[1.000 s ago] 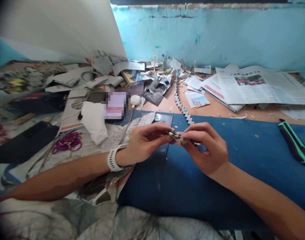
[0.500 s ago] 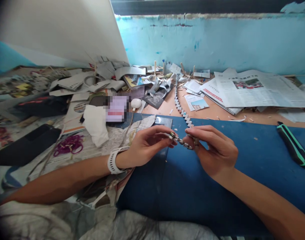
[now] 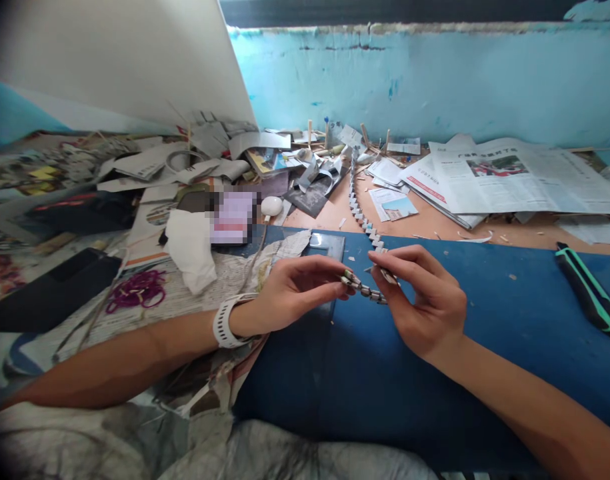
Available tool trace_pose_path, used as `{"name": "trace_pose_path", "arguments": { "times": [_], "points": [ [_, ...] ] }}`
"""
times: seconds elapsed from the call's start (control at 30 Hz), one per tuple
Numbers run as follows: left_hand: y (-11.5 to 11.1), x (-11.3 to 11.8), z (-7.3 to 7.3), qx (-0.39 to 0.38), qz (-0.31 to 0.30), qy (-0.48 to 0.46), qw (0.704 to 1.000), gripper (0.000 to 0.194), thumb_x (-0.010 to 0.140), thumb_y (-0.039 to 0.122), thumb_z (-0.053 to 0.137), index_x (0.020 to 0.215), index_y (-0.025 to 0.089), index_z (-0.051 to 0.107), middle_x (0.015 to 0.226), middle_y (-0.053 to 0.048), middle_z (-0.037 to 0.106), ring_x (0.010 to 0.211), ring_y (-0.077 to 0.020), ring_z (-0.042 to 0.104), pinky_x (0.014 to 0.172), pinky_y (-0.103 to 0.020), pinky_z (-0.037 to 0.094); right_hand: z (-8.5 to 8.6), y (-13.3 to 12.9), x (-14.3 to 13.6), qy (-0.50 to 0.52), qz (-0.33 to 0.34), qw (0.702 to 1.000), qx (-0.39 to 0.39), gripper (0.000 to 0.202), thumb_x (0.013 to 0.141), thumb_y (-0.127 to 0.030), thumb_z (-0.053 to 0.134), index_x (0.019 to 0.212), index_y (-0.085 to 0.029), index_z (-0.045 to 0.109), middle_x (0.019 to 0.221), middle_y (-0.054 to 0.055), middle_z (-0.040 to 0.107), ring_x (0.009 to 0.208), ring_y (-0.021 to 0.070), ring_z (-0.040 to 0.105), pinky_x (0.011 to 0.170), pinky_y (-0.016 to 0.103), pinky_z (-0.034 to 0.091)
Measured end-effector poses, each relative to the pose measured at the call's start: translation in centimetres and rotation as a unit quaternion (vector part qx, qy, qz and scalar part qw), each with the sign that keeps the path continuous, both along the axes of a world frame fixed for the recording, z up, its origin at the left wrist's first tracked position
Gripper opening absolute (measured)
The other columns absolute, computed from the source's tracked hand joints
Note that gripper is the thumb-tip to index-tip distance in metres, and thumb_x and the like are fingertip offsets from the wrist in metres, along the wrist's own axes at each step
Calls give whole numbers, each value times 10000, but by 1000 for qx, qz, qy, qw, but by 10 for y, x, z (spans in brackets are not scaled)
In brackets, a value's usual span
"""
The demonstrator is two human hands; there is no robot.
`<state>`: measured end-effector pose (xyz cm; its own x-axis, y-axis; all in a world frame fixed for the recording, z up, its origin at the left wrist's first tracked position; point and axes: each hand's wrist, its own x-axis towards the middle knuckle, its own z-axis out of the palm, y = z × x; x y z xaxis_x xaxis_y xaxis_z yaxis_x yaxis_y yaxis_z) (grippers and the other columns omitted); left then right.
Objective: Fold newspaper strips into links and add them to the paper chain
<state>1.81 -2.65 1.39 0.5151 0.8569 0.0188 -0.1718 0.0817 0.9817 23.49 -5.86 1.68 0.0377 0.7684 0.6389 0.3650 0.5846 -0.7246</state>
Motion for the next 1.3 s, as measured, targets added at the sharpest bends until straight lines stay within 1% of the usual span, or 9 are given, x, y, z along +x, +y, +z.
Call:
{"name": "trace_pose_path", "arguments": {
  "times": [0.2, 0.3, 0.4, 0.5, 0.6, 0.73, 0.93, 1.13, 1.3],
  "points": [
    [0, 2, 1, -40, 6, -19, 999, 274, 810, 241, 863, 1041, 111, 794, 939, -102, 821, 847, -182, 794, 859, -291, 665, -7, -2, -4, 78, 39, 995, -39, 265, 857, -99, 786, 1068, -258, 776, 961, 17, 779, 884, 203, 757, 791, 343, 655],
    [-1, 2, 1, -43, 24, -31, 998, 257, 795, 209, 873, 1026, 118, 809, 931, -91, 831, 837, -177, 805, 867, -280, 672, -10, -3, -1, 68, 42, 994, -77, 202, 860, -145, 797, 1035, -242, 768, 957, 24, 793, 880, 210, 776, 831, 357, 673],
    [-2, 2, 2, -31, 29, -39, 998, 304, 791, 184, 872, 1085, 139, 807, 980, -86, 835, 861, -184, 813, 883, -291, 679, -11, -1, 2, 42, 37, 994, -91, 121, 860, -198, 808, 966, -241, 767, 924, 30, 798, 846, 218, 779, 801, 364, 676],
    [-1, 2, 2, -7, 34, -14, 999, 354, 801, 205, 866, 1144, 150, 799, 1018, -94, 832, 882, -204, 816, 905, -325, 685, -10, 0, 3, 31, 27, 995, -94, 88, 846, -231, 826, 906, -239, 762, 882, 31, 790, 811, 216, 770, 770, 359, 668],
    [-1, 1, 0, 57, 52, 34, 996, 336, 814, 234, 857, 1137, 157, 808, 1042, -97, 828, 891, -221, 816, 898, -341, 693, -8, 1, 3, 43, 37, 993, -105, 71, 845, -232, 820, 876, -228, 756, 885, 36, 774, 817, 207, 759, 747, 338, 662],
    [-1, 0, -3, 132, 58, 49, 988, 321, 838, 196, 829, 1157, 181, 804, 1064, -78, 827, 903, -203, 813, 884, -303, 692, -6, 1, 3, 42, 46, 992, -110, 53, 857, -218, 801, 872, -227, 751, 872, 35, 756, 827, 198, 745, 754, 332, 665],
    [0, 0, -3, 150, 49, 62, 986, 320, 859, 194, 806, 1178, 170, 795, 1043, -91, 824, 873, -182, 802, 841, -279, 686, -7, 1, 4, 8, 33, 992, -124, 68, 855, -202, 791, 877, -230, 733, 865, 25, 762, 824, 190, 749, 731, 301, 660],
    [1, -1, -5, 156, 12, 35, 987, 310, 930, 209, 731, 1236, 180, 771, 1008, -102, 779, 822, -160, 769, 771, -277, 661, -5, 0, 4, -11, 11, 989, -150, 75, 849, -205, 786, 869, -241, 724, 857, 13, 756, 801, 178, 742, 731, 283, 651],
    [3, -2, -7, 176, 2, 52, 983, 321, 943, 227, 719, 1257, 181, 763, 993, -104, 758, 820, -154, 750, 750, -261, 624, -4, 1, 4, -6, 19, 985, -173, 70, 845, -224, 789, 859, -236, 721, 839, 8, 743, 763, 168, 723, 727, 293, 651]
  ]
}}
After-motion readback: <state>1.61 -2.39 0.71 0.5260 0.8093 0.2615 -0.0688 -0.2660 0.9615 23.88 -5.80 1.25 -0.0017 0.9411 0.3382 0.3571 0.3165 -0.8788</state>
